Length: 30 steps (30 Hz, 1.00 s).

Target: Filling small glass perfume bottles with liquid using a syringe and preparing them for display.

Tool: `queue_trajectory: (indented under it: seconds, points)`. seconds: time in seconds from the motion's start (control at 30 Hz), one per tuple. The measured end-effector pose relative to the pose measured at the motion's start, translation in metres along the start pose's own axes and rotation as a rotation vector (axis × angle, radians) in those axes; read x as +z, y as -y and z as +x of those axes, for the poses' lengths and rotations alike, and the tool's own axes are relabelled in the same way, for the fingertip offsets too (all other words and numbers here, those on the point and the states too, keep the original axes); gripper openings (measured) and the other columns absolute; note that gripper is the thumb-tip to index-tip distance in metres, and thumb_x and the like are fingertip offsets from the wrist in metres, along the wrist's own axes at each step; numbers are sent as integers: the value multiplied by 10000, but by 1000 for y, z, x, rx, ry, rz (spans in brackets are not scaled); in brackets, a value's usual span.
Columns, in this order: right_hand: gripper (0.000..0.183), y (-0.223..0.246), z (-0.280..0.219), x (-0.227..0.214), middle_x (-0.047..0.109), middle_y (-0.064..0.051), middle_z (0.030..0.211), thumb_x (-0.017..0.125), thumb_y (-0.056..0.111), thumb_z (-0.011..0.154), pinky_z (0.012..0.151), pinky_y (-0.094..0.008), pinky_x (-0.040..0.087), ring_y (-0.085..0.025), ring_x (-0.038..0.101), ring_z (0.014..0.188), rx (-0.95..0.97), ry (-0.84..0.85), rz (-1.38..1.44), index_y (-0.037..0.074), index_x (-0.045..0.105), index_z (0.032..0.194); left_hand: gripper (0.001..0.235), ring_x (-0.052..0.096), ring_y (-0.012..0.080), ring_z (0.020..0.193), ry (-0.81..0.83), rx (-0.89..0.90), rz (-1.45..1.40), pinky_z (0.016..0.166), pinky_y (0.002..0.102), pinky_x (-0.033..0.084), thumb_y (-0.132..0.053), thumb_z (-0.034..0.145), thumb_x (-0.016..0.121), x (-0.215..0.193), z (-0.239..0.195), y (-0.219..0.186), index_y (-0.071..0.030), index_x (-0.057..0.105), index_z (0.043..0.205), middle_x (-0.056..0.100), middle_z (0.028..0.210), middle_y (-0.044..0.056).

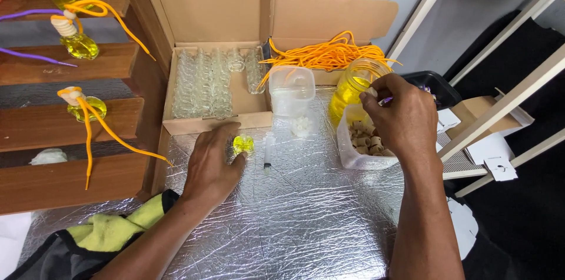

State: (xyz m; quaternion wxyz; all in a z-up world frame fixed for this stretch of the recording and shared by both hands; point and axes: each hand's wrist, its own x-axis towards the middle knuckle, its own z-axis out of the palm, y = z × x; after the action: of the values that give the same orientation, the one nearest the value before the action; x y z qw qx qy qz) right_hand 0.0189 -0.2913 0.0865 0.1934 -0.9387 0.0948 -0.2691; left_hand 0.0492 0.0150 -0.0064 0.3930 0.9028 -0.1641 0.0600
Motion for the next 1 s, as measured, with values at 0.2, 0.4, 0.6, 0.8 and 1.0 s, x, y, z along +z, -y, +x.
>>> queue_trajectory:
  seconds: [0.2, 0.4, 0.6, 0.8, 1.0]
  points:
    - [294, 8, 8, -11, 772, 5, 1110, 696, 295, 871, 756, -534, 502, -265, 719, 961, 271, 163, -135, 205, 726, 1150, 334, 640, 225, 970, -264, 514, 88, 803, 368, 555, -15, 898, 639, 8, -13, 0, -65, 698, 1223, 741, 1085, 75]
    - [202, 6, 7, -14, 784, -28, 1044, 752, 320, 893, 666, -508, 501, -279, 701, 921, 275, 100, -116, 159, 711, 1008, 339, 686, 247, 970, -24, 568, 58, 863, 373, 617, 90, 869, 629, 22, -21, 2, -23, 732, 1171, 718, 1063, 109]
    - [332, 16, 6, -14, 749, -13, 1197, 632, 228, 868, 735, -551, 528, -329, 669, 1083, 245, 273, -192, 205, 720, 1187, 477, 726, 238, 996, 16, 473, 60, 935, 346, 632, 161, 813, 634, 22, -17, 11, -47, 708, 1236, 741, 1120, 125]
    - [341, 20, 6, -14, 736, -19, 1243, 658, 321, 940, 712, -475, 592, -301, 698, 1096, 278, 325, -213, 199, 710, 1254, 313, 696, 263, 1008, 119, 482, 116, 877, 406, 603, -108, 923, 709, 24, -19, 6, -53, 716, 1231, 754, 1105, 105]
    - [344, 22, 6, -13, 741, -25, 1222, 681, 367, 934, 750, -486, 594, -318, 699, 1108, 298, 362, -253, 214, 721, 1239, 351, 670, 254, 1001, 142, 476, 135, 867, 401, 588, -70, 880, 742, 25, -19, 6, -62, 721, 1230, 750, 1114, 93]
